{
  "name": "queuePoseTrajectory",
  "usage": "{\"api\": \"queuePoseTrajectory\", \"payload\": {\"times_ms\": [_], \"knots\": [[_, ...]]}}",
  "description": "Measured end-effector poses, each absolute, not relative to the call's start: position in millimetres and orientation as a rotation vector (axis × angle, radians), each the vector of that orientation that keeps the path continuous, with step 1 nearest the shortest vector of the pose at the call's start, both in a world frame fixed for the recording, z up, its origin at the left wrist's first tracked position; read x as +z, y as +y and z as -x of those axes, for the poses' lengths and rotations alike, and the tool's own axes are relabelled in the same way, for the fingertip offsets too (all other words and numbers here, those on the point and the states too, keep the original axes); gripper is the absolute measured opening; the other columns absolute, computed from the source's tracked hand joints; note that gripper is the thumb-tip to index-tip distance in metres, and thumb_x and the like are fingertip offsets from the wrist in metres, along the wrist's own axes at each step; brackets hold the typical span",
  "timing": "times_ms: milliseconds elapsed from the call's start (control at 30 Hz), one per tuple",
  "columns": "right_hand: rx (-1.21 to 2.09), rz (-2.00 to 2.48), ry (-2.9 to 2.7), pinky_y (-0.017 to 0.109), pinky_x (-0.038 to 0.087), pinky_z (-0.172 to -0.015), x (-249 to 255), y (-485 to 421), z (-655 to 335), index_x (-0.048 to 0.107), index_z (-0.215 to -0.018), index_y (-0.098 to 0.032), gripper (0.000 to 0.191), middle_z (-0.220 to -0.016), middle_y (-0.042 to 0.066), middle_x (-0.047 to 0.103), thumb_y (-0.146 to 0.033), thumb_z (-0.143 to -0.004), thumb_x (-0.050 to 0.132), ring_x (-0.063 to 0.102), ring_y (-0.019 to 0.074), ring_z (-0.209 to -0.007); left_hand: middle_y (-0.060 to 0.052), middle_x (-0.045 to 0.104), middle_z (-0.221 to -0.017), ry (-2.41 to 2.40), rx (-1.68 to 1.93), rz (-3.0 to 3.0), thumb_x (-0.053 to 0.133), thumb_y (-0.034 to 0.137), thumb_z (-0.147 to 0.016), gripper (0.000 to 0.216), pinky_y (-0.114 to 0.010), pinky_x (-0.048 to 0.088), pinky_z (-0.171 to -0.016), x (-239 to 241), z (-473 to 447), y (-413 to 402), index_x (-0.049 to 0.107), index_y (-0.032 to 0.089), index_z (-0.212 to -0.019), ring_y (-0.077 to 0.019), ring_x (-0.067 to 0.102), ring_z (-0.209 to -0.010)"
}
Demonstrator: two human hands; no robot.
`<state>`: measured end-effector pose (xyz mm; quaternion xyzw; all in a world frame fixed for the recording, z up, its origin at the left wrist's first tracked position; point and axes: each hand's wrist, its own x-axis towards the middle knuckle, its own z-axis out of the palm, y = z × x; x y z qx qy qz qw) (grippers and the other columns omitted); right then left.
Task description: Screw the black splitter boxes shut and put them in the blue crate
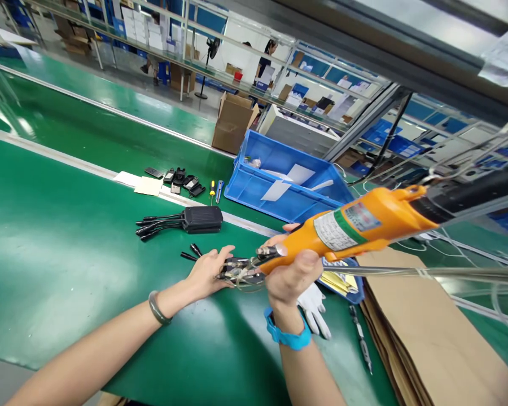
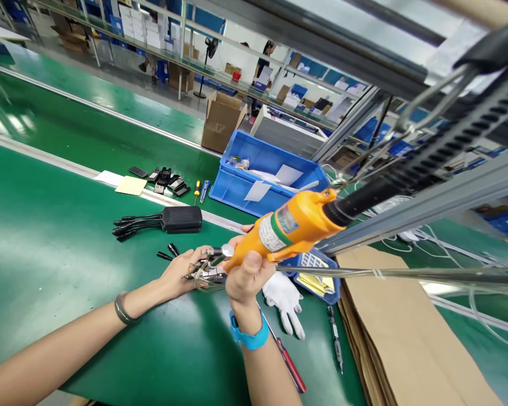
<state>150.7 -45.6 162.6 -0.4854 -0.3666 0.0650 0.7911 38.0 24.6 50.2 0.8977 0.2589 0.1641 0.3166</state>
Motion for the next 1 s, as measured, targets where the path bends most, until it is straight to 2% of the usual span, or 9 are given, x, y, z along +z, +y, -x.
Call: {"api": "queuePoseTrajectory", "payload": {"times_ms": [167,333,433,533,567,633,700,767,1000], "knots": [[0.325,0.934,-0.676,0.028,0.04,-0.038,193,-64,-176,0.062,-0.104,-0.022,0.062,-0.054,-0.005,0.053,-0.073,-0.07,0.063,0.045,0.0148,-0.04,-0.012,0.065,-0.126,0.584,0.495,-2.607,0.076,0.026,-0.08,0.078,-0.042,0.052,-0.087,67,-25,33,0.033,0.018,-0.145,-0.0291,0.058,-0.102],[0.205,0.949,-0.749,0.028,0.034,-0.037,239,-70,-214,0.065,-0.091,-0.022,0.059,-0.054,-0.002,0.05,-0.077,-0.071,0.06,0.045,0.0141,-0.04,-0.012,0.06,-0.135,0.871,0.827,-2.607,0.071,0.02,-0.081,0.072,-0.044,0.049,-0.094,108,9,78,0.036,0.018,-0.144,-0.0299,0.056,-0.108],[0.188,0.949,-0.761,0.031,0.041,-0.042,241,-60,-234,0.066,-0.089,-0.02,0.054,-0.057,0.0,0.053,-0.071,-0.074,0.059,0.049,0.0156,-0.044,-0.013,0.058,-0.138,0.999,0.679,-2.405,0.07,0.033,-0.079,0.08,-0.046,0.047,-0.099,128,27,120,0.033,0.016,-0.148,-0.0324,0.055,-0.119],[0.214,1.014,-0.754,0.037,0.053,-0.057,230,-51,-244,0.067,-0.092,-0.019,0.05,-0.075,0.005,0.065,-0.066,-0.075,0.063,0.06,0.0196,-0.06,-0.017,0.044,-0.152,0.99,0.387,-2.236,0.064,0.063,-0.077,0.091,-0.047,0.042,-0.107,137,30,162,0.037,0.014,-0.149,-0.0362,0.052,-0.127],[0.229,1.05,-0.764,0.039,0.057,-0.066,226,-50,-245,0.067,-0.095,-0.02,0.048,-0.085,0.006,0.068,-0.064,-0.076,0.065,0.064,0.021,-0.07,-0.017,0.043,-0.153,0.964,0.294,-2.197,0.061,0.07,-0.076,0.093,-0.047,0.04,-0.109,139,28,173,0.042,0.013,-0.146,-0.0369,0.051,-0.128],[0.224,1.109,-0.794,0.042,0.056,-0.088,217,-54,-244,0.066,-0.107,-0.022,0.047,-0.107,0.008,0.07,-0.058,-0.078,0.069,0.067,0.0225,-0.094,-0.013,0.057,-0.142,0.86,0.109,-2.15,0.063,0.075,-0.07,0.09,-0.045,0.041,-0.108,142,20,191,0.056,0.015,-0.136,-0.0361,0.055,-0.125],[0.157,1.157,-0.806,0.042,0.051,-0.102,206,-64,-240,0.06,-0.121,-0.025,0.053,-0.126,0.008,0.065,-0.051,-0.078,0.073,0.062,0.0222,-0.115,-0.008,0.069,-0.125,0.727,-0.015,-2.13,0.073,0.07,-0.062,0.085,-0.041,0.048,-0.102,145,11,198,0.062,0.019,-0.129,-0.0333,0.062,-0.116],[0.119,1.216,-0.811,0.042,0.049,-0.105,193,-79,-235,0.056,-0.128,-0.026,0.058,-0.132,0.009,0.062,-0.047,-0.077,0.075,0.059,0.0225,-0.121,-0.006,0.07,-0.122,0.629,-0.06,-2.116,0.078,0.063,-0.062,0.086,-0.04,0.052,-0.096,144,5,194,0.058,0.022,-0.135,-0.0312,0.064,-0.109],[0.395,1.554,-0.907,0.048,0.055,-0.095,126,-131,-225,0.065,-0.111,-0.021,0.047,-0.11,0.013,0.07,-0.057,-0.082,0.065,0.068,0.0257,-0.103,-0.017,0.044,-0.135,0.705,0.14,-2.54,0.085,0.024,-0.055,0.11,-0.049,0.044,-0.107,119,12,116,0.032,0.014,-0.151,-0.0349,0.048,-0.124]]}}
